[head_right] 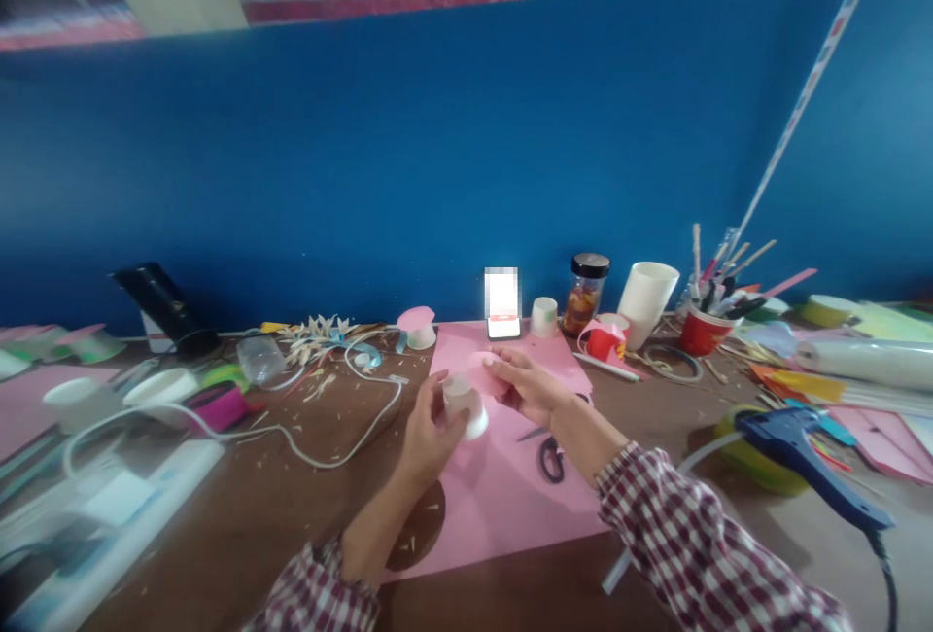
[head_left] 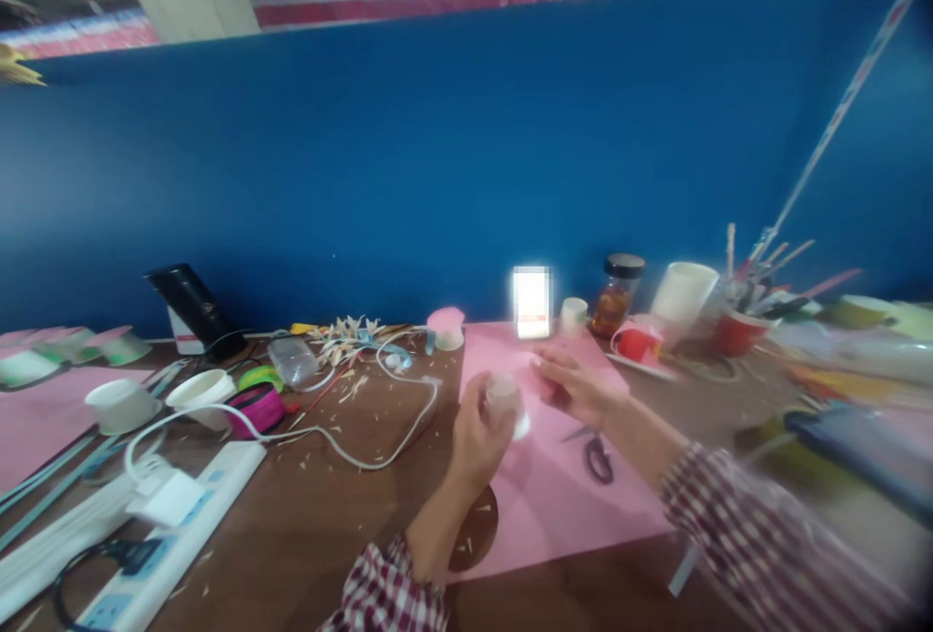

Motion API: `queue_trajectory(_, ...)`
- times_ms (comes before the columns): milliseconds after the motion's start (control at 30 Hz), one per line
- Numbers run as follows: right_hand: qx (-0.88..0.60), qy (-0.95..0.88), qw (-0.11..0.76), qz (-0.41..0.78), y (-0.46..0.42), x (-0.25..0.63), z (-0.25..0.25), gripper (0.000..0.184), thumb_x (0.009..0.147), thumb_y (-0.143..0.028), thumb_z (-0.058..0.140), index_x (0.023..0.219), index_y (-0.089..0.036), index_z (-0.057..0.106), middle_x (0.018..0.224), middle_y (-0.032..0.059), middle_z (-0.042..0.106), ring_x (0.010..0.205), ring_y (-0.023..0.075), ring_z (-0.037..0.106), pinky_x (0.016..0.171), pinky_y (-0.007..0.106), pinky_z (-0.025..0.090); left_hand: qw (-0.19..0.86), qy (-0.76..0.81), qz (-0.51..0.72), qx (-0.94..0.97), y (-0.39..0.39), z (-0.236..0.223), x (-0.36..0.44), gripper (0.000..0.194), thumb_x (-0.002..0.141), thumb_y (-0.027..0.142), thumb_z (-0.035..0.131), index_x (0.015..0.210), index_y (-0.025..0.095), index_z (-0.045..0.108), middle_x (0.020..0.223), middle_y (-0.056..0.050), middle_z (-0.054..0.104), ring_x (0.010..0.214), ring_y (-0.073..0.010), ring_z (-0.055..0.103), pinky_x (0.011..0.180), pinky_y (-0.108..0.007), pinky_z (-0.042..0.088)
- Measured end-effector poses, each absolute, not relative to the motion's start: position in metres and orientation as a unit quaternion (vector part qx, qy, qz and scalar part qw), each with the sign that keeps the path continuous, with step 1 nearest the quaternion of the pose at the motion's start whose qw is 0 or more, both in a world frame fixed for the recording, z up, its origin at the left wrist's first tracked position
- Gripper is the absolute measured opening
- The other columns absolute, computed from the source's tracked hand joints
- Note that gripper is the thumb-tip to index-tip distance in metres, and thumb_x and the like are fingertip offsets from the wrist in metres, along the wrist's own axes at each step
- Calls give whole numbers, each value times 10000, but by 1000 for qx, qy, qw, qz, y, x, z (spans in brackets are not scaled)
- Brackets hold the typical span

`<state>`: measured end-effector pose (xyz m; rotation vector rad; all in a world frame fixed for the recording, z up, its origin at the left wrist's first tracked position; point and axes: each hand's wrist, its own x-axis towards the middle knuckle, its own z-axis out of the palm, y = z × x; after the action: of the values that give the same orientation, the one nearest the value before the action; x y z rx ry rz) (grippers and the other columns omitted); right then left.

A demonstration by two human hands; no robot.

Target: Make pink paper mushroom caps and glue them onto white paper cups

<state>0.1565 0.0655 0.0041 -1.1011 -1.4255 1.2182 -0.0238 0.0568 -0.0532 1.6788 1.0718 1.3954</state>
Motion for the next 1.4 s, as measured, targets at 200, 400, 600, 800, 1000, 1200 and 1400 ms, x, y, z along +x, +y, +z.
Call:
queue_trajectory(200, -508, -663, 348, 427, 37, 167, -4, 397, 802, -402, 582, 1161, -235, 548, 855, 33, 650, 633, 150, 617, 522, 270, 509, 317, 435, 581, 611, 58, -47, -28, 492, 755, 305, 616, 1209, 187, 466, 1141, -115, 582, 986, -227, 597, 836, -356, 487)
queue_trajectory(400, -551, -748, 274, 249, 13, 162, -13, 517, 669, -380, 716, 1146, -213, 603, 1117, 118, 626, 1015, 314, 574, 864, 474, 448, 301, 451, 594, 594, 58, -51, -26, 522, 752, 320, 620, 1226, 194, 444, 1196, -127, 545, 1033, -239, 579, 838, -371, 500)
queue_trajectory(600, -535, -787, 255, 172, 10, 163, -13, 368, 757, -315, 651, 1102, -190, 617, 1126, 122, 617, 1015, 281, 571, 875, 441, 452, 377, 431, 571, 588, 52, -41, -24, 565, 773, 356, 596, 1284, 190, 420, 1239, -137, 535, 1019, -233, 593, 813, -337, 513)
queue_trajectory(800, -539, -782, 275, 150, -14, 174, -8, 334, 785, -254, 610, 1116, -211, 591, 1087, 85, 634, 968, 236, 602, 837, 363, 480, 408, 431, 564, 574, 51, -41, -22, 611, 795, 359, 577, 1345, 198, 368, 1302, -147, 497, 1060, -247, 579, 821, -342, 518)
queue_trajectory(1000, -605, -738, 296, 49, -76, 225, 7, 280, 828, -230, 561, 1107, -233, 589, 1035, 57, 653, 971, 205, 594, 838, 319, 469, 405, 458, 572, 546, 54, -42, -17, 735, 704, 370, 682, 1350, 203, 374, 1263, -148, 530, 988, -247, 617, 777, -334, 543)
queue_trajectory(1200, -755, -582, 228, -198, -123, 324, -3, 229, 865, -366, 492, 994, -200, 584, 967, 86, 635, 925, 250, 581, 801, 363, 456, 393, 502, 532, 557, 50, -34, -14, 638, 662, 396, 709, 1233, 182, 520, 1142, -118, 615, 938, -249, 638, 785, -347, 548)
queue_trajectory(1400, -832, -493, 155, -202, -126, 384, -23, 417, 814, -468, 524, 1116, -180, 523, 973, 155, 619, 821, 323, 597, 593, 359, 418, 396, 501, 507, 579, 45, -34, -14, 636, 683, 406, 692, 1254, 197, 503, 1182, -112, 601, 1009, -260, 614, 839, -365, 528)
